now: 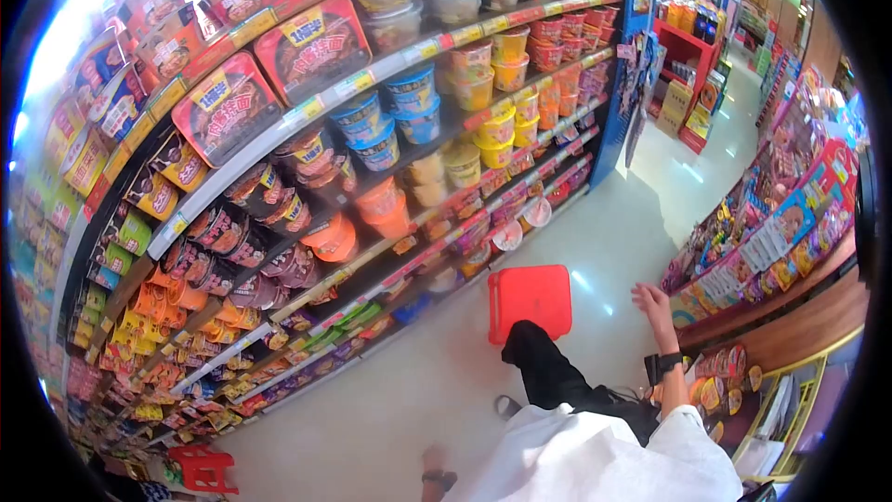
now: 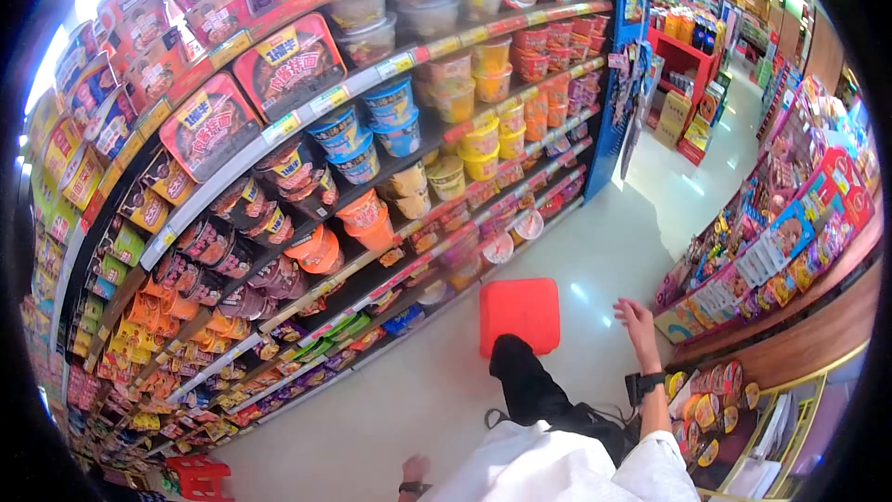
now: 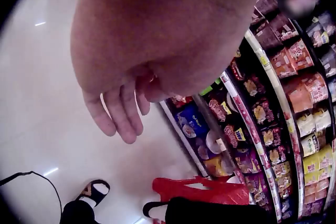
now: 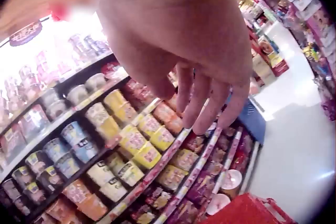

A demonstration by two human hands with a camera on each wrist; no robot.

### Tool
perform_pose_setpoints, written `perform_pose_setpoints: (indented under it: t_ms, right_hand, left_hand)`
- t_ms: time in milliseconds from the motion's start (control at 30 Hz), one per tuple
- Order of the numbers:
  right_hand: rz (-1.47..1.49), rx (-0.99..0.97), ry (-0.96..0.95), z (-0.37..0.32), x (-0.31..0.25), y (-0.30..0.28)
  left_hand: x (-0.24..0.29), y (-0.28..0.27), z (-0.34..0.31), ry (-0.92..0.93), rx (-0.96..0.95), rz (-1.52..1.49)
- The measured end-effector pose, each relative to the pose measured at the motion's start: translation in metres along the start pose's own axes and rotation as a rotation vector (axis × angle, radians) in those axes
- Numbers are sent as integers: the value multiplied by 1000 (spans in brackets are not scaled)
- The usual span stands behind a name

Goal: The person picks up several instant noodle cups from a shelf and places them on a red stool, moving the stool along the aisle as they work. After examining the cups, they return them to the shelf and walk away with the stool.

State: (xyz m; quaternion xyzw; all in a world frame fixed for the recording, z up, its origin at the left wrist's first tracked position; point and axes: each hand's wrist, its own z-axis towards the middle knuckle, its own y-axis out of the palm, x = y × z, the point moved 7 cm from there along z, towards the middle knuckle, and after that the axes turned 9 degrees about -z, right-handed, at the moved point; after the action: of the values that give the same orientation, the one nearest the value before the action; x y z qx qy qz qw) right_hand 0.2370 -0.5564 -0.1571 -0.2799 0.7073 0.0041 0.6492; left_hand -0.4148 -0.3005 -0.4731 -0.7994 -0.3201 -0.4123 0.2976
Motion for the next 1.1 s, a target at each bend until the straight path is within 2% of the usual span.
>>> perform_pose_setpoints:
  t_ms: [133, 167, 200, 300, 400, 533, 600, 700, 800, 900, 1000, 1100]
  right_hand:
    - [-47, -111, -189, -2, -84, 35]
    - [-45, -138, -249, 1, -97, 43]
    - [-43, -169, -305, 1, -110, 53]
    - [-142, -223, -328, -16, -160, 79]
    - [-299, -337, -488, -36, -204, 107]
    - [-296, -382, -671, -61, -234, 148]
    - [-242, -450, -772, -75, -243, 170]
    - [-213, -573, -736, -89, -243, 197]
    - [-228, -580, -765, -92, -244, 203]
    - [-340, -540, -743, -78, -233, 195]
    - [-267, -482, -674, -53, -210, 175]
    - [-369, -414, -602, -25, -183, 149]
  left_hand:
    - [28, -1, -5, -16, 167, -233]
    - [49, 0, -6, 5, 215, -291]
    - [80, 0, -16, -19, 288, -500]
    - [154, -1, -26, 63, 324, -393]
    - [233, 1, -39, 257, 385, -435]
    - [302, 3, -42, 406, 434, -228]
    - [364, 13, -65, 433, 435, -117]
    - [419, 28, -87, 558, 385, 113]
    - [500, 38, -116, 754, 318, 391]
    - [546, 43, -127, 959, 400, 408]
    - [607, 57, -145, 1195, 388, 767]
    - [672, 77, -167, 1491, 297, 877]
